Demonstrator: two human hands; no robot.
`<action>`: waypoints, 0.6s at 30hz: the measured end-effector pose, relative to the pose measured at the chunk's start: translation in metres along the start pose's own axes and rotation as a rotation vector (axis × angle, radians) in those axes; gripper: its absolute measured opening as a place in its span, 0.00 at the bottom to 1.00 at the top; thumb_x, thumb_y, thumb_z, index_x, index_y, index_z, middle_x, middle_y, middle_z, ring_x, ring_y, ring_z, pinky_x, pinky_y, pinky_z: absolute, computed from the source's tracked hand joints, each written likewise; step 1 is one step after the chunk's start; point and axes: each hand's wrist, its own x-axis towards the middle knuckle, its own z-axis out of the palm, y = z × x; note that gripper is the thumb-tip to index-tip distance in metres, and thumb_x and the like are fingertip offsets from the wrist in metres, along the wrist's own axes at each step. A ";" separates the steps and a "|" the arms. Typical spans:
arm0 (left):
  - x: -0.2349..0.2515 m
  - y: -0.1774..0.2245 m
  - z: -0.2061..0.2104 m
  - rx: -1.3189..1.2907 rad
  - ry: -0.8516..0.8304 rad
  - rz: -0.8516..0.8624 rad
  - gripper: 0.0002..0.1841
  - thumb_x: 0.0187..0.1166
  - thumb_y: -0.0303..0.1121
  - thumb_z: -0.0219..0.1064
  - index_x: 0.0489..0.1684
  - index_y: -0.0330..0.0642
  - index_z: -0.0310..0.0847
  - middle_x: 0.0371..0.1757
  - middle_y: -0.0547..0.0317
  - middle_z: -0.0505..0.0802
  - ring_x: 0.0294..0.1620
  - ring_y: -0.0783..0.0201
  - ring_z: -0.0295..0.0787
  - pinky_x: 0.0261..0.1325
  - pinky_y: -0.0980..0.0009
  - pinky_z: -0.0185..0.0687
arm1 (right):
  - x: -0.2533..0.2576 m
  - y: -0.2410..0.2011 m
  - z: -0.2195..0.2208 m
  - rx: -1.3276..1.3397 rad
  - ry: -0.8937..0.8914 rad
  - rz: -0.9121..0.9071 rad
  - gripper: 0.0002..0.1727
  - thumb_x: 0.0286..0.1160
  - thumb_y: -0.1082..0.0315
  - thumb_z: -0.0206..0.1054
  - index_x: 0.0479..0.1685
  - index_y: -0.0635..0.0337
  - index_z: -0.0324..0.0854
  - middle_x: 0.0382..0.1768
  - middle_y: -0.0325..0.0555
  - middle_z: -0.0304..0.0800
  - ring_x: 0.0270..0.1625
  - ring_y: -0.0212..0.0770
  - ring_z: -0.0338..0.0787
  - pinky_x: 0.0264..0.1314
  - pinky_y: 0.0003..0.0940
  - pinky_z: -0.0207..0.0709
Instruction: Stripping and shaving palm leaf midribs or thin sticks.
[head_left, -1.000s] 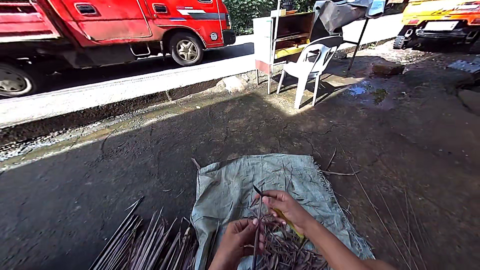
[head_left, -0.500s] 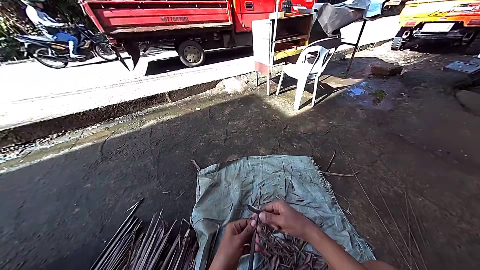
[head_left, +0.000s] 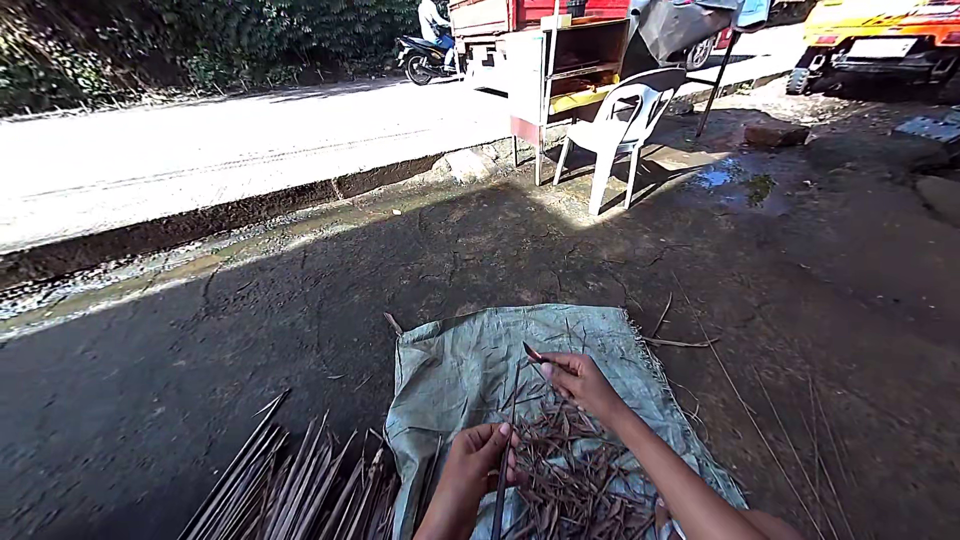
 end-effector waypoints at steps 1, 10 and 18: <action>0.001 -0.001 -0.002 0.008 0.009 0.001 0.16 0.93 0.27 0.50 0.33 0.37 0.81 0.19 0.64 0.86 0.23 0.67 0.89 0.42 0.65 0.93 | -0.006 -0.003 0.005 0.001 -0.075 0.026 0.17 0.86 0.71 0.58 0.64 0.70 0.83 0.19 0.27 0.70 0.17 0.19 0.63 0.21 0.18 0.59; 0.001 0.001 0.003 0.170 0.056 0.087 0.13 0.90 0.25 0.55 0.35 0.36 0.82 0.21 0.65 0.88 0.23 0.70 0.89 0.38 0.72 0.91 | -0.006 0.003 0.021 0.020 -0.147 0.022 0.16 0.86 0.71 0.58 0.63 0.73 0.82 0.20 0.28 0.71 0.18 0.19 0.63 0.23 0.19 0.59; 0.000 -0.004 -0.001 0.254 0.066 0.117 0.10 0.89 0.24 0.57 0.39 0.33 0.84 0.22 0.63 0.91 0.24 0.71 0.90 0.36 0.74 0.90 | -0.020 -0.002 0.015 0.032 -0.251 0.113 0.16 0.86 0.69 0.56 0.62 0.70 0.81 0.17 0.26 0.68 0.16 0.19 0.63 0.21 0.18 0.58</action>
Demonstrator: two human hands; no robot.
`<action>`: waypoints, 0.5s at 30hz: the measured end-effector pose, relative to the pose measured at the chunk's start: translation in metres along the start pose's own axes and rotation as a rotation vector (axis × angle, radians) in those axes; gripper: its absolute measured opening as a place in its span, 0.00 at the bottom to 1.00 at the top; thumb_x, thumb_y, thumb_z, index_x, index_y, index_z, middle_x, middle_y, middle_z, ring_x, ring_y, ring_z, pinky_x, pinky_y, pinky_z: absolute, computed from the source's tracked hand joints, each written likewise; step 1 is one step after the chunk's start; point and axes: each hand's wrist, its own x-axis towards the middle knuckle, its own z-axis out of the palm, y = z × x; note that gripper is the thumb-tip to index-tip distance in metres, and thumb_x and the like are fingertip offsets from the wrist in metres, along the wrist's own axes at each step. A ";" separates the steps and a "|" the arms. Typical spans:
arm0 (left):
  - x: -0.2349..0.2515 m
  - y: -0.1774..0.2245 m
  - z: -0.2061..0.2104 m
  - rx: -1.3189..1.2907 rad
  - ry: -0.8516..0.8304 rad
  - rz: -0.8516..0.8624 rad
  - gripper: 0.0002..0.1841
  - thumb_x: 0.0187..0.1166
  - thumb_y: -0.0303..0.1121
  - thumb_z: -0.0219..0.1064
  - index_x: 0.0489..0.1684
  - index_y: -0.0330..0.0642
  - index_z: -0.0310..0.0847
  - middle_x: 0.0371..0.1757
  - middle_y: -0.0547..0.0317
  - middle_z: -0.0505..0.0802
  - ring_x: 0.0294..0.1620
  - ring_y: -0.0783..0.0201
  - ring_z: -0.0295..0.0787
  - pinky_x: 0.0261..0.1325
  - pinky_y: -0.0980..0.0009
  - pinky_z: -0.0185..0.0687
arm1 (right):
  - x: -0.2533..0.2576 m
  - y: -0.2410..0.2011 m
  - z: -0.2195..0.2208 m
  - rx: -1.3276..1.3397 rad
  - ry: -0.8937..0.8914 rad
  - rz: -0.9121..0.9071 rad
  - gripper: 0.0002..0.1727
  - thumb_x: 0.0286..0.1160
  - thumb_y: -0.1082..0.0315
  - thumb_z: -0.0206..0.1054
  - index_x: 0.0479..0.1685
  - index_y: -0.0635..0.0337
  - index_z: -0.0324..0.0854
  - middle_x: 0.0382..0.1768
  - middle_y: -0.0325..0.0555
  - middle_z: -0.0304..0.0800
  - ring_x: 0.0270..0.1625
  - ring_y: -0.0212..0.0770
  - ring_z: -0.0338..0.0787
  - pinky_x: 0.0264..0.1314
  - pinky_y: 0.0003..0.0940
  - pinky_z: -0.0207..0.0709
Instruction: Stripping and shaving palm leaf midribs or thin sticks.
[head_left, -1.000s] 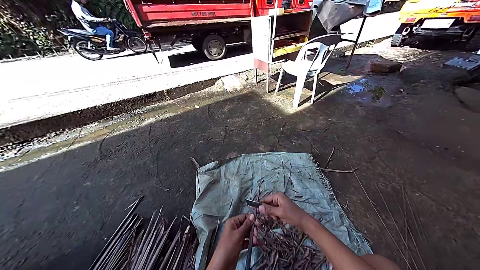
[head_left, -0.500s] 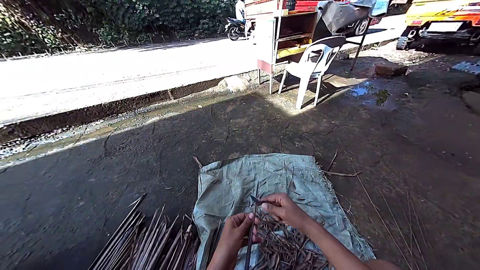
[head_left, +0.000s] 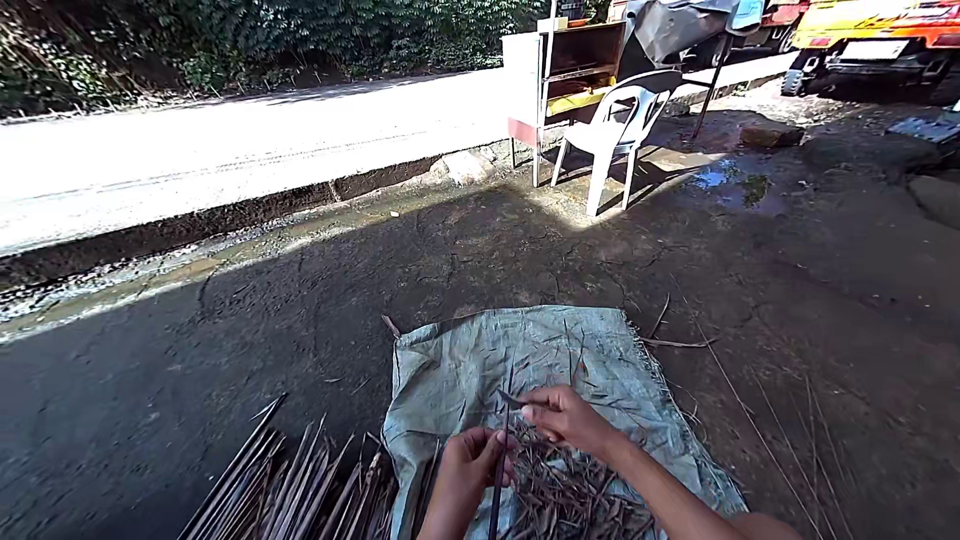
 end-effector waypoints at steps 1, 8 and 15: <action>0.001 -0.002 0.000 0.031 0.004 0.034 0.09 0.88 0.24 0.58 0.39 0.32 0.84 0.22 0.63 0.91 0.23 0.72 0.89 0.36 0.75 0.89 | -0.002 0.003 0.008 -0.019 -0.056 0.005 0.15 0.86 0.69 0.58 0.59 0.71 0.82 0.18 0.26 0.68 0.17 0.19 0.63 0.22 0.18 0.59; -0.001 0.000 0.004 0.128 0.005 0.097 0.08 0.87 0.25 0.61 0.39 0.33 0.85 0.23 0.64 0.91 0.23 0.75 0.88 0.35 0.77 0.87 | 0.010 0.011 0.006 -0.039 0.058 -0.090 0.15 0.85 0.68 0.60 0.58 0.71 0.84 0.20 0.28 0.71 0.19 0.19 0.63 0.25 0.19 0.60; -0.003 0.001 0.007 0.120 -0.055 0.105 0.08 0.86 0.24 0.61 0.38 0.33 0.86 0.22 0.65 0.90 0.22 0.76 0.88 0.35 0.78 0.87 | 0.019 0.009 -0.016 0.073 0.381 -0.157 0.16 0.86 0.71 0.58 0.64 0.70 0.82 0.19 0.26 0.71 0.16 0.18 0.62 0.19 0.17 0.58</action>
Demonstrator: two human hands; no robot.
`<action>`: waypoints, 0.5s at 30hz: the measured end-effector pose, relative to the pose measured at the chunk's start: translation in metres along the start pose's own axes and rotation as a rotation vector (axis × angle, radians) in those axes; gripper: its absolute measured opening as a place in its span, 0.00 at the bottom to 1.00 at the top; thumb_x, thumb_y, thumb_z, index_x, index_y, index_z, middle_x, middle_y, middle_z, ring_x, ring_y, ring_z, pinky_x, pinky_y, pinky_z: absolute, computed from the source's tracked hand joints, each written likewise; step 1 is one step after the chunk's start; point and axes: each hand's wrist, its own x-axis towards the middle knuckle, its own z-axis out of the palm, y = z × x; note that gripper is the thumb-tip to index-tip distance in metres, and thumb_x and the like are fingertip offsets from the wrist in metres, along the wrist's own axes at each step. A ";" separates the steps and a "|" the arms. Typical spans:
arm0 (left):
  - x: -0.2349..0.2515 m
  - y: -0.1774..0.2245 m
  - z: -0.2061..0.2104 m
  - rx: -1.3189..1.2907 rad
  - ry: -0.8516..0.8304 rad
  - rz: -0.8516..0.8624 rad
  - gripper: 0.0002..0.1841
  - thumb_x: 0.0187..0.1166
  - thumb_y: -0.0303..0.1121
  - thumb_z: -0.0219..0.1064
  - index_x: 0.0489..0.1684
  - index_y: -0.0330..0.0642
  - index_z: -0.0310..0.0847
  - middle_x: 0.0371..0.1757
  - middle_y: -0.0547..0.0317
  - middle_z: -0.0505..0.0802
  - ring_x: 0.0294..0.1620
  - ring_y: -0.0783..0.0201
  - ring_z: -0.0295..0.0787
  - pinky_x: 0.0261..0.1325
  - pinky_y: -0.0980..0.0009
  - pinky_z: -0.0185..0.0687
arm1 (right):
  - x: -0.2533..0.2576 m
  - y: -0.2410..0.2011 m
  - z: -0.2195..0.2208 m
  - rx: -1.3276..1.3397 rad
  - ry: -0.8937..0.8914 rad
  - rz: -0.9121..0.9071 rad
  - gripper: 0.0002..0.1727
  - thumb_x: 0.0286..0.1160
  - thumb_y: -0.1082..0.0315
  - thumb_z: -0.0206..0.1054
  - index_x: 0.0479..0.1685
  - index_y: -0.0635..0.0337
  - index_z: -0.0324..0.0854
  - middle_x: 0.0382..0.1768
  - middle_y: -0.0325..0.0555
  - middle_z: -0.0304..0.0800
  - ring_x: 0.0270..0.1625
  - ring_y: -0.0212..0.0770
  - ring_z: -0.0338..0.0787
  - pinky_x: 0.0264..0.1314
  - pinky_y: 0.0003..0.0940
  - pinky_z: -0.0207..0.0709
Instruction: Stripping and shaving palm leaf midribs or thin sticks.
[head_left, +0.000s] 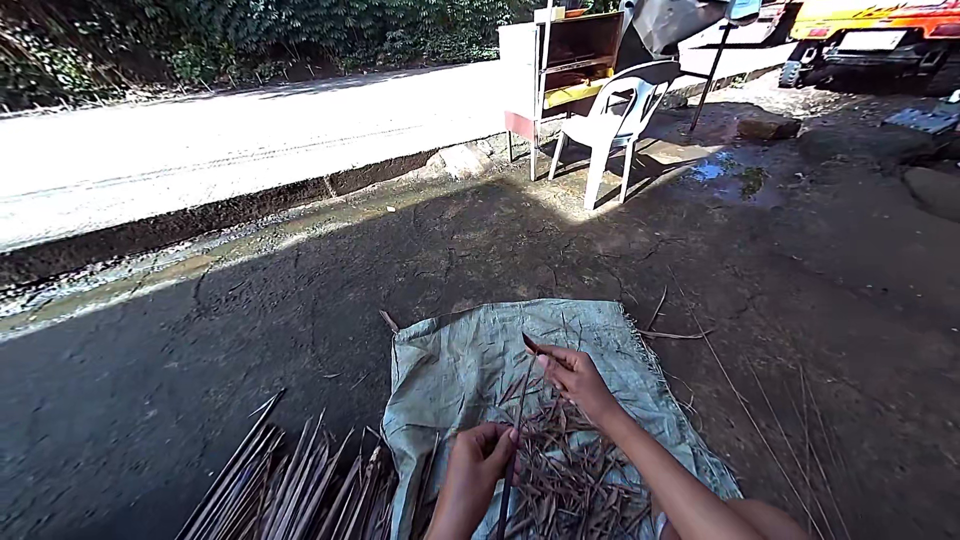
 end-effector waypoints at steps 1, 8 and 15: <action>0.000 0.001 -0.001 -0.004 -0.002 -0.003 0.08 0.86 0.24 0.61 0.39 0.33 0.86 0.22 0.65 0.91 0.22 0.76 0.88 0.35 0.78 0.87 | 0.001 -0.001 -0.001 0.014 0.050 -0.007 0.16 0.87 0.72 0.57 0.64 0.70 0.83 0.18 0.26 0.70 0.15 0.19 0.62 0.18 0.17 0.58; -0.002 0.003 -0.004 -0.218 0.015 -0.139 0.14 0.92 0.26 0.50 0.39 0.35 0.81 0.22 0.65 0.87 0.25 0.69 0.90 0.42 0.68 0.92 | -0.017 -0.012 0.007 0.039 -0.244 0.094 0.18 0.86 0.68 0.54 0.65 0.67 0.81 0.17 0.24 0.69 0.15 0.19 0.63 0.18 0.17 0.60; 0.001 0.002 -0.002 -0.506 0.003 -0.246 0.19 0.95 0.28 0.43 0.30 0.42 0.76 0.17 0.67 0.80 0.21 0.69 0.83 0.43 0.63 0.92 | -0.027 0.001 0.029 0.011 -0.387 0.015 0.14 0.83 0.68 0.61 0.54 0.69 0.85 0.20 0.24 0.73 0.18 0.16 0.63 0.22 0.16 0.59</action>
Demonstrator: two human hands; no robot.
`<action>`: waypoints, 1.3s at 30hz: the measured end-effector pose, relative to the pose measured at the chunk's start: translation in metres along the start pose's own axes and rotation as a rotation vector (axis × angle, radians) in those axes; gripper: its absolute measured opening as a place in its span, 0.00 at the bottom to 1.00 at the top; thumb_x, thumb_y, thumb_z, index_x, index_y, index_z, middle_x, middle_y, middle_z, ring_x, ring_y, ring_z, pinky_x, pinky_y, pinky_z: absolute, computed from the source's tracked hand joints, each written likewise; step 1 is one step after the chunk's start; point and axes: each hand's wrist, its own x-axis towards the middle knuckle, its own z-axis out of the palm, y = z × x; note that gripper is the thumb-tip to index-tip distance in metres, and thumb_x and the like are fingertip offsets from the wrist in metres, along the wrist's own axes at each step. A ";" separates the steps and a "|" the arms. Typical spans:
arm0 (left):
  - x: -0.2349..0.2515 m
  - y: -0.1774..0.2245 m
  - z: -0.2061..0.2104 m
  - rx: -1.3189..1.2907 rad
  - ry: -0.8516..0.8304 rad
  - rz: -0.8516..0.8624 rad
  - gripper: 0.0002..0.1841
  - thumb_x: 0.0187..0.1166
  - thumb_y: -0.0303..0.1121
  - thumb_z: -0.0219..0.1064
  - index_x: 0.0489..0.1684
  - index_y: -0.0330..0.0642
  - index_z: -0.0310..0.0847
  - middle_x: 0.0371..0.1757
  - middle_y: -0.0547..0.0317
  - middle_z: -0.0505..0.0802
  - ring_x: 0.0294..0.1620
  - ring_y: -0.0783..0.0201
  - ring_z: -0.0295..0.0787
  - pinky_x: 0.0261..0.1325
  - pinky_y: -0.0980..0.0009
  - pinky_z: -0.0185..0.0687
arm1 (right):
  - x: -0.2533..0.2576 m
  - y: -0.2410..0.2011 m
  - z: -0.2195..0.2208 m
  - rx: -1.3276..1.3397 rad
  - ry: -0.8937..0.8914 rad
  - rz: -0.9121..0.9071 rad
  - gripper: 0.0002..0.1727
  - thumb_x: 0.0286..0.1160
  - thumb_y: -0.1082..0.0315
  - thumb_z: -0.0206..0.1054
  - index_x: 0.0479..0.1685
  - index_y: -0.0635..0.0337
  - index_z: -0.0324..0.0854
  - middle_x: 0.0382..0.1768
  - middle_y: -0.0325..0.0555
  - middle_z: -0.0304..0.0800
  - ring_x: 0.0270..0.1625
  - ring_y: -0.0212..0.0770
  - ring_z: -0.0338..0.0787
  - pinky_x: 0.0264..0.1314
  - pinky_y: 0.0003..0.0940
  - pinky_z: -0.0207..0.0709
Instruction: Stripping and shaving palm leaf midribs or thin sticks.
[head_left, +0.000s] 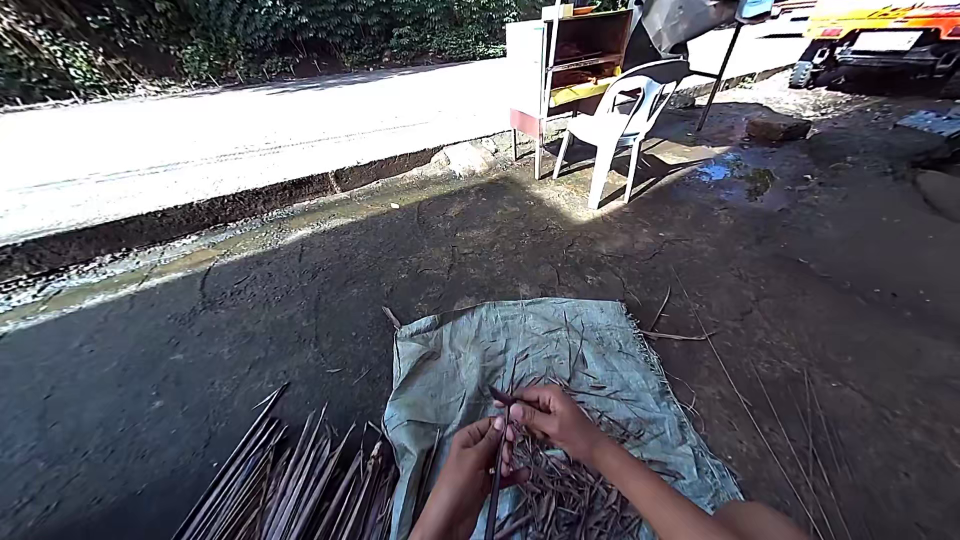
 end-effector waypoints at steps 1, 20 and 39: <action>0.000 0.000 0.000 0.000 -0.018 -0.004 0.20 0.95 0.28 0.43 0.30 0.42 0.76 0.17 0.67 0.80 0.21 0.69 0.83 0.43 0.63 0.93 | 0.005 0.001 -0.006 -0.016 0.047 -0.017 0.16 0.83 0.68 0.60 0.58 0.70 0.84 0.20 0.24 0.72 0.18 0.17 0.63 0.22 0.16 0.59; -0.007 0.000 0.001 0.283 -0.054 -0.027 0.15 0.93 0.28 0.51 0.43 0.34 0.84 0.26 0.61 0.91 0.28 0.66 0.92 0.42 0.68 0.92 | 0.007 -0.014 -0.017 0.173 0.164 0.192 0.15 0.91 0.69 0.52 0.61 0.65 0.82 0.17 0.26 0.68 0.14 0.19 0.62 0.16 0.16 0.58; 0.001 -0.003 0.003 0.143 -0.030 0.036 0.19 0.95 0.29 0.44 0.31 0.41 0.77 0.18 0.67 0.80 0.20 0.69 0.82 0.41 0.65 0.93 | 0.019 0.001 -0.049 -0.167 0.381 0.049 0.13 0.87 0.69 0.60 0.54 0.70 0.85 0.19 0.30 0.72 0.18 0.21 0.65 0.23 0.20 0.62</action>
